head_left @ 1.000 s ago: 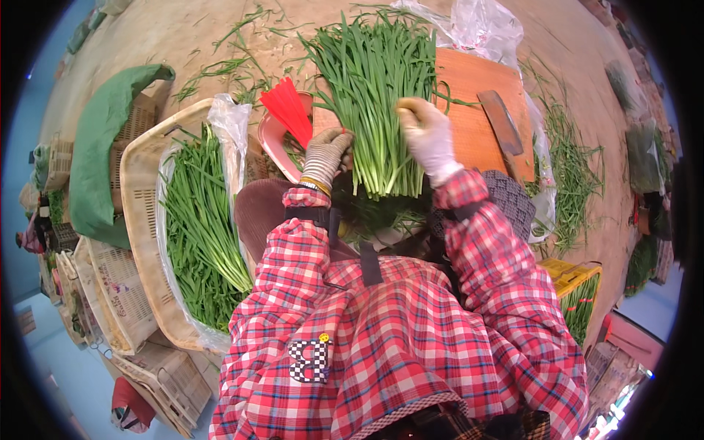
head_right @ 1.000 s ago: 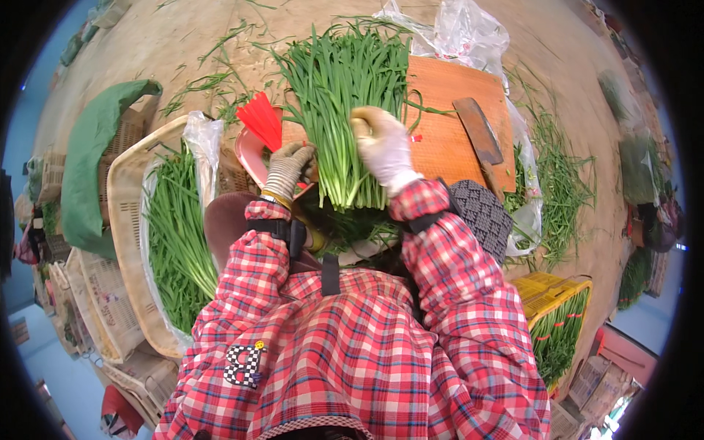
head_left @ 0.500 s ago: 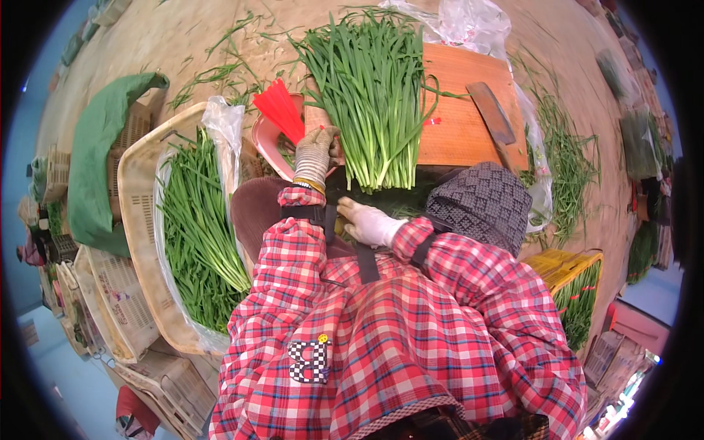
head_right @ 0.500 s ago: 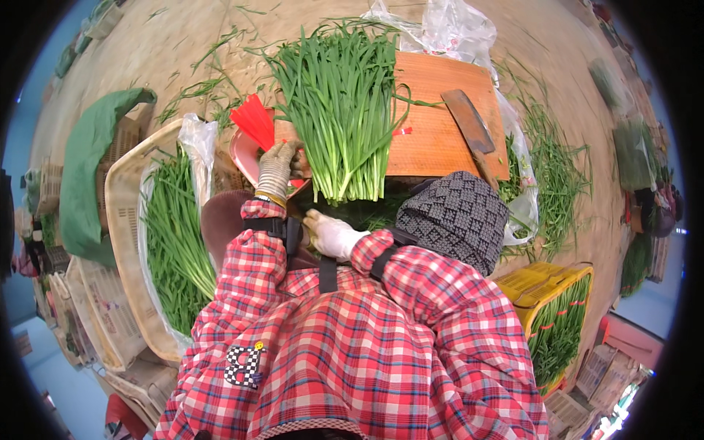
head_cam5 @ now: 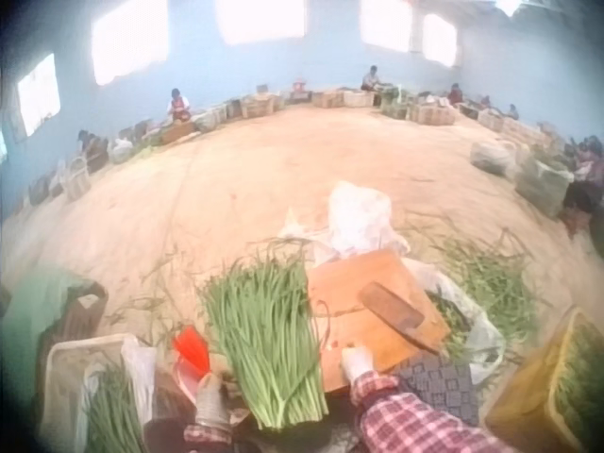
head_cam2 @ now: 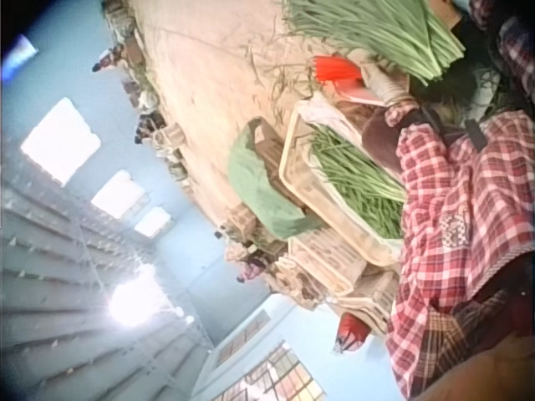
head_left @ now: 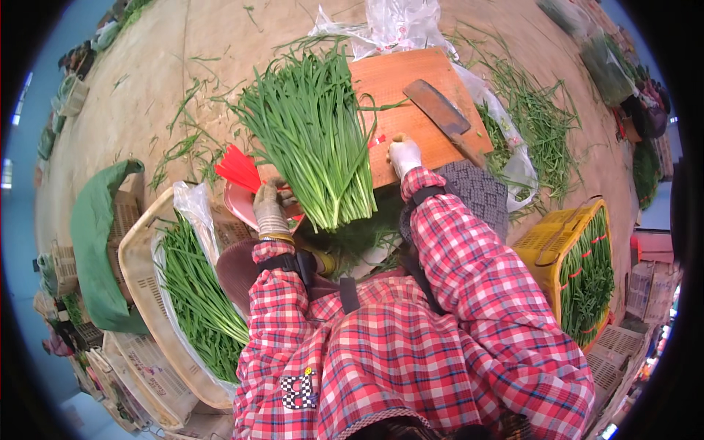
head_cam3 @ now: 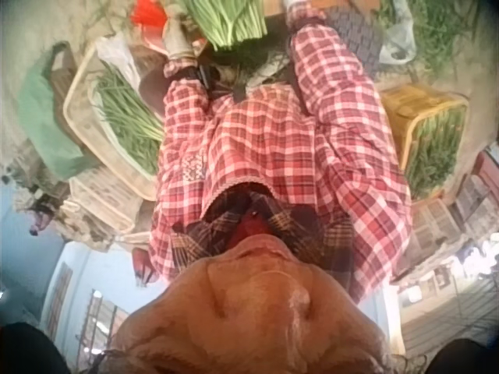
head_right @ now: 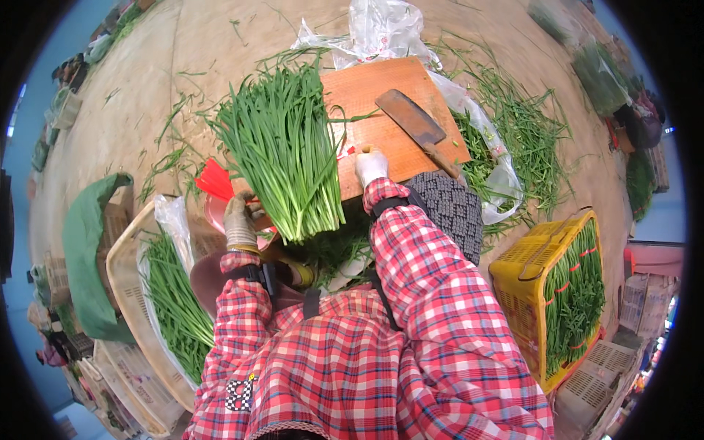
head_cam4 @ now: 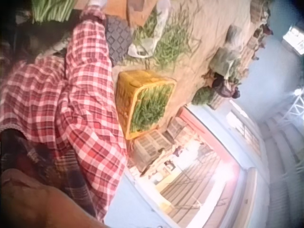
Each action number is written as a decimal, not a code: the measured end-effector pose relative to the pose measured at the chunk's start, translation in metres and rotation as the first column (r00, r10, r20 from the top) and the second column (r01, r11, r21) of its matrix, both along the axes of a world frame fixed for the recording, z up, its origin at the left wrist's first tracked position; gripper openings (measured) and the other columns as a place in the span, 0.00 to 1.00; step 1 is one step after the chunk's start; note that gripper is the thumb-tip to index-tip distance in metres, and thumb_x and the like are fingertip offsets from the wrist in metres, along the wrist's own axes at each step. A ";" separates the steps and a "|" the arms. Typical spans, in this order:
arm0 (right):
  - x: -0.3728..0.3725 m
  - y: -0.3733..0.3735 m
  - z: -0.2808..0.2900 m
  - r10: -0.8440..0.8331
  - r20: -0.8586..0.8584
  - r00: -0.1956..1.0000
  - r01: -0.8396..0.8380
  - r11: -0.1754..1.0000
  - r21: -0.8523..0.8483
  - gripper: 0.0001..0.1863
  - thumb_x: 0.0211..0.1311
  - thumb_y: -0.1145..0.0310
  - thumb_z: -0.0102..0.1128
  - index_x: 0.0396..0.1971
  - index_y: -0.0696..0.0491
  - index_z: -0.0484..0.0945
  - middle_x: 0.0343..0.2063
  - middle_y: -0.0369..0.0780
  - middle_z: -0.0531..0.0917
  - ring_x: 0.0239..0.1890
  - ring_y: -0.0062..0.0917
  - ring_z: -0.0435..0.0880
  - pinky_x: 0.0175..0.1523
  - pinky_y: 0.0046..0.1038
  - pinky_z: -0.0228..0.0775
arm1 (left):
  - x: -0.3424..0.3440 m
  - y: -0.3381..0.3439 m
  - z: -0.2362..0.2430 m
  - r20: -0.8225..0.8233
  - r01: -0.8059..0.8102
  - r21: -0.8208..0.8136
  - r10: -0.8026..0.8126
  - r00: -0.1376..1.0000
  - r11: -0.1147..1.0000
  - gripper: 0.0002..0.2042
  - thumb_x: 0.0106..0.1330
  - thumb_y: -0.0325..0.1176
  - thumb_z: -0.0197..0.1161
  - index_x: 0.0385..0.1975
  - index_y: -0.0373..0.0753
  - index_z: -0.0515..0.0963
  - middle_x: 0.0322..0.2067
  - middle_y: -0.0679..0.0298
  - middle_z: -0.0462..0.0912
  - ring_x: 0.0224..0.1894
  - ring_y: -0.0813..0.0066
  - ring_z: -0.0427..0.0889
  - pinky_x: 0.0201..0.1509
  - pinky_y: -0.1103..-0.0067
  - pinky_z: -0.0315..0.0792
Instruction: Bundling green onions or chives with red ribbon and trimming the roots with a knife.
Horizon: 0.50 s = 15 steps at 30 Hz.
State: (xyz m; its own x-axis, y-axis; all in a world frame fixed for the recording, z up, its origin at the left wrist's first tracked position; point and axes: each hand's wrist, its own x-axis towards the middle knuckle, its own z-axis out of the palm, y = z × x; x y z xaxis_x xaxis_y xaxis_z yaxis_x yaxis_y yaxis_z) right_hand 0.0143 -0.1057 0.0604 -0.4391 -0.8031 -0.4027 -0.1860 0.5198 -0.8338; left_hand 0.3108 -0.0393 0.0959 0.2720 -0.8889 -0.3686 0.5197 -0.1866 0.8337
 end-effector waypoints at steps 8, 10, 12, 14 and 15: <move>0.003 -0.021 -0.004 -0.026 0.477 0.878 -0.040 0.991 0.129 0.03 0.55 0.75 0.55 0.28 0.54 0.78 0.18 0.34 0.78 0.15 0.19 0.73 0.16 0.21 0.59 | 0.007 0.003 -0.001 -0.127 0.040 -0.072 -0.049 0.991 0.997 0.10 0.65 0.24 0.51 0.44 0.32 0.72 0.35 0.62 0.74 0.27 0.73 0.73 0.28 0.79 0.71; 0.007 -0.018 -0.001 -0.072 0.553 0.830 0.028 0.996 0.089 0.04 0.60 0.71 0.56 0.31 0.54 0.77 0.19 0.34 0.79 0.15 0.17 0.73 0.16 0.19 0.59 | 0.006 0.006 0.002 0.000 0.012 0.025 -0.012 1.000 1.000 0.11 0.67 0.27 0.53 0.46 0.32 0.72 0.32 0.61 0.76 0.24 0.74 0.74 0.26 0.79 0.72; 0.013 -0.013 -0.001 -0.091 0.509 0.856 0.066 0.996 0.066 0.07 0.64 0.69 0.54 0.35 0.56 0.77 0.19 0.34 0.79 0.15 0.15 0.72 0.17 0.18 0.60 | 0.006 0.009 0.006 0.171 -0.024 0.155 -0.003 0.985 0.988 0.11 0.66 0.32 0.56 0.43 0.32 0.75 0.27 0.62 0.77 0.23 0.76 0.75 0.24 0.79 0.72; 0.017 -0.002 -0.003 -0.114 0.468 0.876 0.108 0.993 0.039 0.07 0.64 0.69 0.54 0.36 0.57 0.77 0.19 0.34 0.78 0.15 0.15 0.72 0.17 0.19 0.60 | 0.005 0.011 0.009 0.262 -0.033 0.209 -0.023 0.965 0.977 0.12 0.65 0.34 0.58 0.41 0.32 0.76 0.26 0.63 0.76 0.24 0.78 0.74 0.25 0.81 0.71; 0.017 0.007 -0.004 -0.115 0.473 0.873 0.135 0.991 -0.009 0.07 0.64 0.69 0.54 0.36 0.57 0.77 0.19 0.33 0.78 0.14 0.15 0.72 0.17 0.19 0.60 | 0.006 0.011 0.009 0.260 -0.039 0.214 -0.019 0.965 0.976 0.12 0.65 0.35 0.59 0.40 0.31 0.76 0.24 0.64 0.75 0.23 0.78 0.74 0.25 0.81 0.71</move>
State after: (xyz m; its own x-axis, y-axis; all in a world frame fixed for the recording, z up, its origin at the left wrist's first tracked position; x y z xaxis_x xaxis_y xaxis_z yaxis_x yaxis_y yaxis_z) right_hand 0.0312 -0.0985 0.0560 -0.3035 -0.7743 -0.5552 0.2978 0.4765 -0.8272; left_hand 0.3167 -0.0282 0.1053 0.3920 -0.7928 -0.4668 0.2942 -0.3727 0.8801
